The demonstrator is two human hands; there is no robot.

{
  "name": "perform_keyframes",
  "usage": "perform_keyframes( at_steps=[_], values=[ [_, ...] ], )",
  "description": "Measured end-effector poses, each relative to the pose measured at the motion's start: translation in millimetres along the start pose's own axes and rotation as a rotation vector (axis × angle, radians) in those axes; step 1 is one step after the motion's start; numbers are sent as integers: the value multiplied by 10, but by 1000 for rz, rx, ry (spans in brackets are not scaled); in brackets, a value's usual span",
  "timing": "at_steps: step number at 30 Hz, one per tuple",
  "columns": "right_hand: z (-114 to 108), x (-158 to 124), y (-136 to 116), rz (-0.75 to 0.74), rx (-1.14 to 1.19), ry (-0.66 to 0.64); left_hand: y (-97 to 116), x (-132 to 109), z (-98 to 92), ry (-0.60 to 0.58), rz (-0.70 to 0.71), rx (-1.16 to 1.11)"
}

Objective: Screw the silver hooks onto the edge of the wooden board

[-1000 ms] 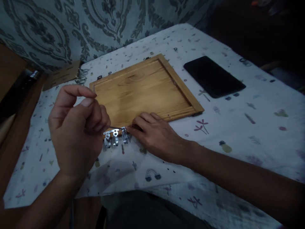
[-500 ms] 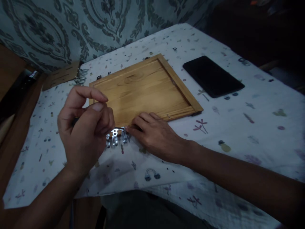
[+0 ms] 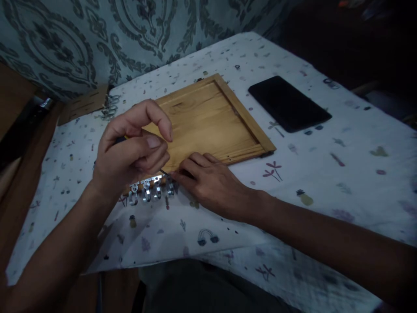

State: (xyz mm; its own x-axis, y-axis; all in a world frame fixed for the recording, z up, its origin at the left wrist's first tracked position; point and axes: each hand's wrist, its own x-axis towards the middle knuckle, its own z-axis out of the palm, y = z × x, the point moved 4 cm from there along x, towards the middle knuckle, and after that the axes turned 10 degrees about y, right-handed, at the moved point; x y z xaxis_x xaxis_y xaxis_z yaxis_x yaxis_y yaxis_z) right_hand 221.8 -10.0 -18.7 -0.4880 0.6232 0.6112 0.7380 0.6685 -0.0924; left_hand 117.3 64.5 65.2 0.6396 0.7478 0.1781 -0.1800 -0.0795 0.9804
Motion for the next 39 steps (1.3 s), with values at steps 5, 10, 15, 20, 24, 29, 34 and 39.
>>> perform_keyframes(
  at_steps=[5, 10, 15, 20, 24, 29, 34, 39],
  values=[
    [4, -1, -3, -8, -15, 17, -6, 64, -10, -124, -81, 26],
    [5, -3, 3, -7, 2, 20, -11, 119, 38, -277, -162, 14],
    [46, -10, 7, 10, -3, 44, 36, 113, 174, -404, -105, 200],
    [42, -7, 8, 19, 8, 12, 106, 21, 81, -217, 52, 200],
    [7, -3, 3, -1, 10, -27, 199, -97, -77, -81, 205, -5],
    [5, -4, 3, 5, 25, -32, 211, -229, -74, 121, 230, 20],
    [19, -2, -7, 5, 19, -18, 124, -267, -24, 332, 202, -27],
    [26, -9, -2, 5, 10, -15, 36, -286, -52, 596, 150, 20]
  ],
)
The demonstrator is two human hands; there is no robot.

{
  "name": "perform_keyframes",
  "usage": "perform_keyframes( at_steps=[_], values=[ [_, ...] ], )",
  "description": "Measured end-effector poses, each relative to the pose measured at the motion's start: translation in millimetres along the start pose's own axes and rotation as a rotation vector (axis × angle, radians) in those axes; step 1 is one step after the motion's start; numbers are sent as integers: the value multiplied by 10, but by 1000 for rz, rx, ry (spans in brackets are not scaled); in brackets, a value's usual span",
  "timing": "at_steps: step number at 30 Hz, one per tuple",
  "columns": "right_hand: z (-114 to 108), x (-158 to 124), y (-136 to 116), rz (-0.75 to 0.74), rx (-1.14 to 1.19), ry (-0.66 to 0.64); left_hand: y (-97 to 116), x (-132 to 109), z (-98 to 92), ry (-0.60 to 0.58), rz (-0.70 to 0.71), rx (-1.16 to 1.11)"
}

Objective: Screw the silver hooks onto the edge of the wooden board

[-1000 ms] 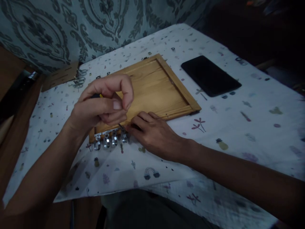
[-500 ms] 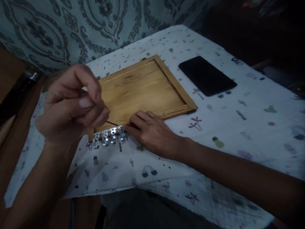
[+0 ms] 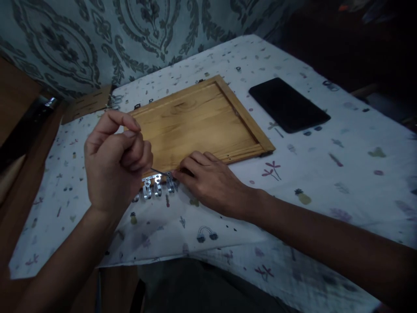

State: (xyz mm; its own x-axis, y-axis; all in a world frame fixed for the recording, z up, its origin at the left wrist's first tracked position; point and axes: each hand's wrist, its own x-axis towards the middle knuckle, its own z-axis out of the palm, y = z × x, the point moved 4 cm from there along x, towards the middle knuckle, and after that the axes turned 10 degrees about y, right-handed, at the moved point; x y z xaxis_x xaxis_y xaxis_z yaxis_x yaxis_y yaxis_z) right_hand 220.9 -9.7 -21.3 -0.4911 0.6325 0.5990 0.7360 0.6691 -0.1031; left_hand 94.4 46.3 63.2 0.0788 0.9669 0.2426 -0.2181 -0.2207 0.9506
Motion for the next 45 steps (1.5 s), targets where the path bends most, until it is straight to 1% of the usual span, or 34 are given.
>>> perform_keyframes(
  at_steps=[3, 7, 14, 27, 33, 39, 45],
  values=[
    [-5, -2, 4, -4, 1, -6, 8, -21, -8, 58, 29, 24],
    [-3, -3, 4, 2, 2, -16, 30, -42, -21, 128, 33, 23],
    [-8, -5, 4, -10, 1, 10, 30, -51, -17, 150, 27, 26],
    [-11, 4, -5, -11, -7, 4, 9, -86, -8, 166, 27, 29],
    [-16, 13, -3, -3, 1, -15, 29, -158, 44, 112, 92, 78],
    [-23, 14, -5, -13, -18, 9, 15, -145, 91, 45, 146, 2],
    [-35, 16, -9, -13, -9, 29, -4, -145, 157, -17, 188, 7]
  ],
)
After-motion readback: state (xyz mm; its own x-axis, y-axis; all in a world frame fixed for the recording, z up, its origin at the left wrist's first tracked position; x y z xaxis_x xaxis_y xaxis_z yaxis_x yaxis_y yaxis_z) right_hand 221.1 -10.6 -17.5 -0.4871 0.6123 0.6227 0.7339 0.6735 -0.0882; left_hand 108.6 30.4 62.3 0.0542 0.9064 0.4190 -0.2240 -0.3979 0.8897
